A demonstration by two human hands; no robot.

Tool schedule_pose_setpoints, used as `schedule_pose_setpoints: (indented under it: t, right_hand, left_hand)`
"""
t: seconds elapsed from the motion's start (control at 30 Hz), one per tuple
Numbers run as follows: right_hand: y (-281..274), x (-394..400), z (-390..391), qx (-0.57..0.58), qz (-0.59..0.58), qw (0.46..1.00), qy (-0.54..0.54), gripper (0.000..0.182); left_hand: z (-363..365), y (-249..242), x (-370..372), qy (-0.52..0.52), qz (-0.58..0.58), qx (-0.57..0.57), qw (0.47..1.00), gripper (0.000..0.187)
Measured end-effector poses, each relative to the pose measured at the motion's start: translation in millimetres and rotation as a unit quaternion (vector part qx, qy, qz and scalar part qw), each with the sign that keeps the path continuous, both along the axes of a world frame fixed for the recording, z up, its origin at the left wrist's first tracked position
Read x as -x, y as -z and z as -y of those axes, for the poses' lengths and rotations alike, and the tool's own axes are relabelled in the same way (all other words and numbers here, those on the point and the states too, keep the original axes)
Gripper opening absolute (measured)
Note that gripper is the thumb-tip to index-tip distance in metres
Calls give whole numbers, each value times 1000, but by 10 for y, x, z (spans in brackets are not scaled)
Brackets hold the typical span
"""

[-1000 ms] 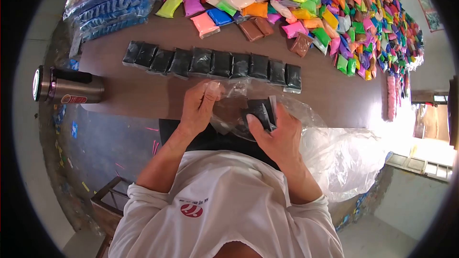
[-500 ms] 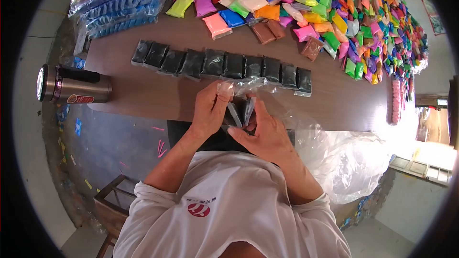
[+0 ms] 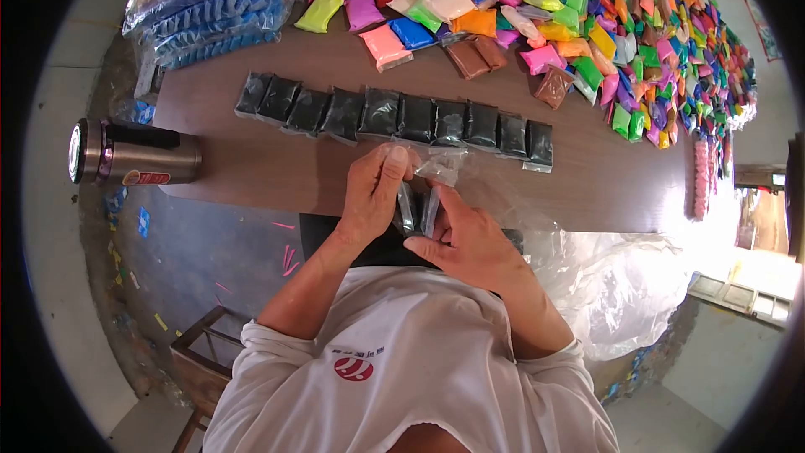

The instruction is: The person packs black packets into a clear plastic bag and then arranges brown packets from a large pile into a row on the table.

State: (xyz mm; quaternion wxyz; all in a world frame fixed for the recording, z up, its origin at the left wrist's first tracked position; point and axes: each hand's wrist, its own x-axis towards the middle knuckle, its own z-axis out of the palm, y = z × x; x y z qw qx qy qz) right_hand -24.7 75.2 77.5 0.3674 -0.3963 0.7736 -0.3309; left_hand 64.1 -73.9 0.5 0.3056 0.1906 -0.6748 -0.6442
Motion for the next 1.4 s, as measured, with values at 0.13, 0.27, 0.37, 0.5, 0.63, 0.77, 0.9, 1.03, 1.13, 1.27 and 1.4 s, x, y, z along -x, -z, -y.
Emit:
schedule_pose_setpoints:
  t: [0.13, 0.27, 0.37, 0.5, 0.63, 0.77, 0.9, 1.03, 1.13, 1.27, 1.4]
  right_hand:
    - [98, 116, -18, 20, 14, 999, -24, 66]
    - [105, 186, 74, 5, -96, 994, -57, 60]
    - [125, 213, 109, 4, -175, 982, -65, 56]
    - [197, 178, 132, 14, -162, 987, -19, 49]
    - [120, 151, 80, 33, -192, 980, -44, 51]
    - [-217, 145, -119, -11, -174, 982, -78, 50]
    - [-591, 395, -468, 100, -75, 985, -115, 40]
    - [-1047, 784, -721, 90, -138, 985, 47, 16]
    - [-765, 1435, -598, -18, -175, 978, 116, 30]
    - [-81, 1715, -526, -26, -356, 932, -68, 55]
    - [118, 1782, -487, -30, -366, 926, -83, 64]
  left_hand:
    - [-15, -33, 32, 3, -24, -19, 1000, 41]
    - [-28, 71, 51, -21, -38, -36, 998, 39]
    - [-60, 26, 64, -24, -34, -37, 998, 35]
    - [-80, -62, 9, 9, -5, -47, 999, 27]
    - [-29, 2, -42, 62, 23, -9, 998, 20]
    - [-50, -23, 6, 43, 18, 77, 996, 17]
    - [-65, -68, -8, 42, 42, 46, 997, 17]
    - [-48, -16, -36, 44, 45, 30, 998, 16]
    - [-43, -20, -2, 35, 32, 39, 998, 14]
    - [-29, -59, -31, 36, 64, 54, 996, 13]
    - [-43, -36, -21, 23, 50, 54, 997, 13]
